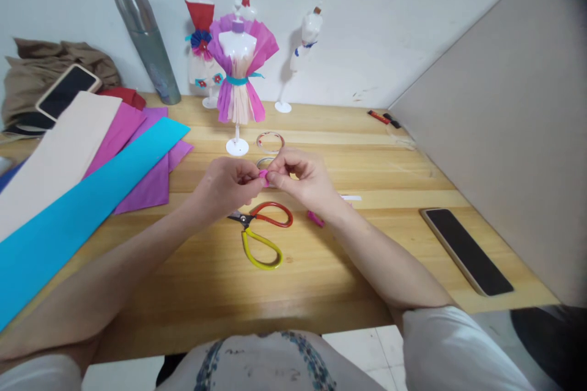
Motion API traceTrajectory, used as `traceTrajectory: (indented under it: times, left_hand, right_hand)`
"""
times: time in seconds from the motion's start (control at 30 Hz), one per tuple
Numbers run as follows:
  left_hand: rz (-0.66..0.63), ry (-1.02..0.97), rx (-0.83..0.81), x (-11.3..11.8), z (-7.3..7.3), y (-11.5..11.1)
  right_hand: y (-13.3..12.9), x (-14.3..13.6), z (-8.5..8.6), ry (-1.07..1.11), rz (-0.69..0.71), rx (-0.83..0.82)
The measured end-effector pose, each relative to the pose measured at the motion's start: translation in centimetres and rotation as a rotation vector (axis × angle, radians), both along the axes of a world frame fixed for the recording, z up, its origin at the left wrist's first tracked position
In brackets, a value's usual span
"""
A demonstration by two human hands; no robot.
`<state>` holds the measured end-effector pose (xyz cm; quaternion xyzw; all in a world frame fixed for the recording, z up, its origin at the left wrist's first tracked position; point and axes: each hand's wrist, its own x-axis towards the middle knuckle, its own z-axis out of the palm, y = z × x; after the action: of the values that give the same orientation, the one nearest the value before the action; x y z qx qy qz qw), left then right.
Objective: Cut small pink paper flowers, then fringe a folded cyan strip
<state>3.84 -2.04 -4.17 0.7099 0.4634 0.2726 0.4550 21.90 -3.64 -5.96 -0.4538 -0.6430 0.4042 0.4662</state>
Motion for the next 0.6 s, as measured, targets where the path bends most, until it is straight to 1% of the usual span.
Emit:
traceTrajectory:
  times: [0.07,0.13,0.23,0.3,0.4,0.5,0.6]
  left_hand:
    - [0.001,-0.023,-0.038,-0.1,0.2,0.1]
    - [-0.003,-0.074,-0.070,-0.2,0.3,0.3]
    - [-0.038,-0.178,-0.121,-0.2,0.2,0.5]
    - [-0.045,-0.230,-0.178,0.0,0.1,0.5]
    - [0.029,-0.263,-0.250,0.4,0.0,0.3]
    - [0.113,-0.258,-0.260,0.6,0.0,0.1]
    - [0.110,-0.236,-0.256,0.4,0.1,0.1]
  right_hand:
    - [0.0,0.0,-0.2,0.088,-0.015,-0.067]
    - [0.1,-0.1,-0.4,0.175,-0.058,-0.110]
    - [0.4,-0.3,-0.8,0.276,-0.129,-0.119]
    - [0.6,-0.4,-1.1,0.325,-0.145,-0.137]
    - [0.5,-0.7,-1.5,0.369,-0.124,-0.200]
    - [0.4,-0.9,-1.7,0.406,-0.099,-0.236]
    - [0.4,-0.9,-1.6,0.413,-0.087,-0.250]
